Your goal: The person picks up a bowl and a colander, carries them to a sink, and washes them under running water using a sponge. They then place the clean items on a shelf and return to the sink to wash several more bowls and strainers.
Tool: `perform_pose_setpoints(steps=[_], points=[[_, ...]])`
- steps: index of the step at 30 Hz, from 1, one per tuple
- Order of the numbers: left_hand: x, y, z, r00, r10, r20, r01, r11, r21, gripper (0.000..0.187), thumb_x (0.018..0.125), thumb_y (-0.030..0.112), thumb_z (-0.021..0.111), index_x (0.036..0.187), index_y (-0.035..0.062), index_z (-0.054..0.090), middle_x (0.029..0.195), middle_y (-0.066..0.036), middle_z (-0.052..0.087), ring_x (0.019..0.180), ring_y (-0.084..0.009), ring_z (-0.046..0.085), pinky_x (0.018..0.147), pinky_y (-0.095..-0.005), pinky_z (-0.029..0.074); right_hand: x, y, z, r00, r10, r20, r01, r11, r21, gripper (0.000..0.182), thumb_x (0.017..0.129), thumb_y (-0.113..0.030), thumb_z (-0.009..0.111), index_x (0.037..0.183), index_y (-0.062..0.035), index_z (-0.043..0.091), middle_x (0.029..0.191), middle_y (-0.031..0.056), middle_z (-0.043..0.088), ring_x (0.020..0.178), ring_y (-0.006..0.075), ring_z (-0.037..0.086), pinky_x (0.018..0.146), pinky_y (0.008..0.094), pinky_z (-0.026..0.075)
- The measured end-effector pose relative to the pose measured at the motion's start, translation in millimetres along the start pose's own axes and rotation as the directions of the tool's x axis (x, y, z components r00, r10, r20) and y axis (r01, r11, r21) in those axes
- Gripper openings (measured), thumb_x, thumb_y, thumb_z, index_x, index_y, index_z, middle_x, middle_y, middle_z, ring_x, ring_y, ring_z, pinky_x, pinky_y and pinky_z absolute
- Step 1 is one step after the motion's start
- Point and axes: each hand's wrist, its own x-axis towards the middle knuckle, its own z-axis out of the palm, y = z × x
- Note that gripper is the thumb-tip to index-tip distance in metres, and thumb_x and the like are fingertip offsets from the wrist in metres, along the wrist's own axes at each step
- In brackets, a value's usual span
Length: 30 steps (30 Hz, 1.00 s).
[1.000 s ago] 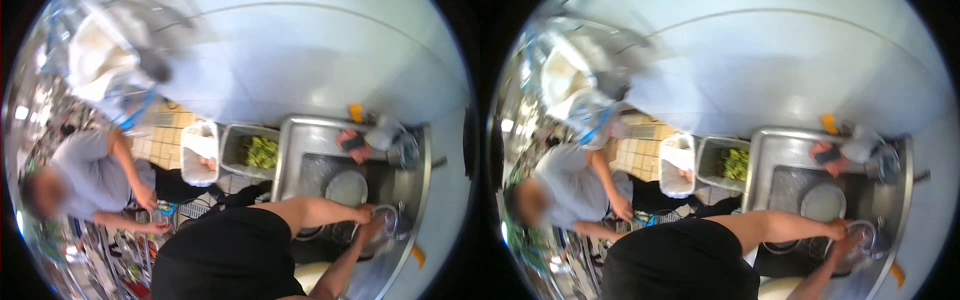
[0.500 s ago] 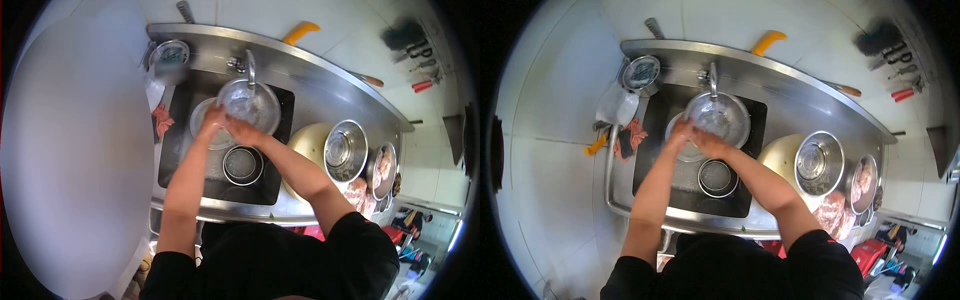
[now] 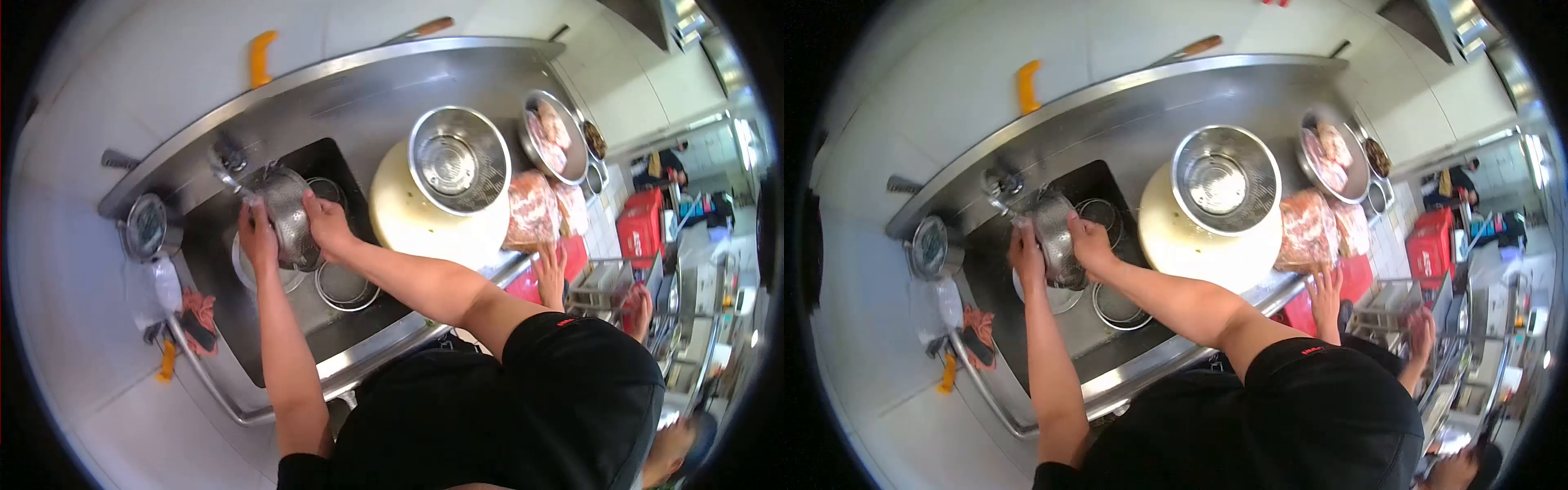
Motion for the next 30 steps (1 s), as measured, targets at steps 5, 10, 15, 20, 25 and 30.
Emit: perform_pose_setpoints(steps=[5, 10, 15, 20, 25, 30], points=[[-48, -17, -21, 0.931, -0.364, 0.018, 0.359, 0.907, -0.221, 0.069, 0.1, 0.047, 0.058, 0.148, -0.0012, 0.044, 0.141, -0.017, 0.055, 0.126, -0.0272, 0.055, 0.103, -0.0374, 0.043, -22, -43, -33, 0.959, -0.282, 0.028, 0.281, 0.959, 0.036, 0.042, 0.104, -0.038, 0.058, 0.104, 0.0031, 0.069, 0.093, 0.0054, 0.07, 0.085, 0.0101, 0.057, 0.077, 0.0305, 0.049], [-41, -124, -49, 0.832, -0.508, 0.223, 0.529, 0.848, -0.041, 0.045, 0.1, 0.04, 0.061, 0.123, 0.0011, 0.061, 0.117, -0.017, 0.067, 0.111, -0.0292, 0.065, 0.09, -0.0438, 0.053, -97, -188, -100, 0.805, -0.578, 0.132, 0.569, 0.69, -0.448, 0.033, 0.095, -0.033, 0.073, 0.086, -0.0021, 0.064, 0.076, -0.0003, 0.06, 0.07, 0.0112, 0.052, 0.06, 0.0304, 0.042], [-68, -320, -67, 0.678, -0.615, 0.402, 0.093, 0.615, 0.783, 0.032, 0.095, 0.029, 0.063, 0.102, -0.0015, 0.068, 0.096, -0.023, 0.072, 0.094, -0.0381, 0.07, 0.088, -0.0493, 0.054, -110, -203, -179, 0.721, -0.613, 0.323, 0.467, 0.085, -0.88, 0.018, 0.093, -0.021, 0.073, 0.09, -0.0043, 0.069, 0.079, 0.0085, 0.067, 0.069, 0.0202, 0.061, 0.064, 0.0326, 0.047], [-136, -322, -24, 0.879, -0.326, 0.347, -0.188, 0.433, 0.882, 0.044, 0.09, 0.027, 0.065, 0.123, -0.0031, 0.063, 0.119, -0.027, 0.065, 0.113, -0.0429, 0.062, 0.097, -0.0495, 0.049, -68, -137, -245, 0.59, -0.593, 0.548, 0.506, -0.258, -0.823, 0.018, 0.082, -0.025, 0.08, 0.085, -0.0108, 0.07, 0.08, 0.0106, 0.063, 0.08, 0.0327, 0.061, 0.074, 0.0392, 0.045], [-157, -323, -9, 0.488, -0.341, 0.803, -0.796, 0.204, 0.57, 0.054, 0.091, 0.04, 0.066, 0.132, 0.0052, 0.062, 0.136, -0.02, 0.059, 0.135, -0.0365, 0.049, 0.117, -0.0542, 0.028, -73, -114, -235, 0.732, -0.571, 0.373, 0.288, -0.237, -0.928, 0.04, 0.08, -0.049, 0.077, 0.1, -0.015, 0.071, 0.101, 0.0066, 0.065, 0.108, 0.0283, 0.058, 0.101, 0.0516, 0.037], [-170, -299, 10, 0.426, -0.743, 0.516, -0.742, 0.04, 0.67, 0.057, 0.095, 0.055, 0.055, 0.133, 0.0136, 0.064, 0.142, -0.01, 0.058, 0.133, -0.0293, 0.053, 0.117, -0.0649, 0.018, -77, -86, -240, 0.784, -0.578, 0.229, 0.074, -0.279, -0.958, 0.032, 0.086, -0.034, 0.073, 0.115, -0.0216, 0.067, 0.114, 0.002, 0.065, 0.129, 0.0263, 0.052, 0.113, 0.066, 0.026]])
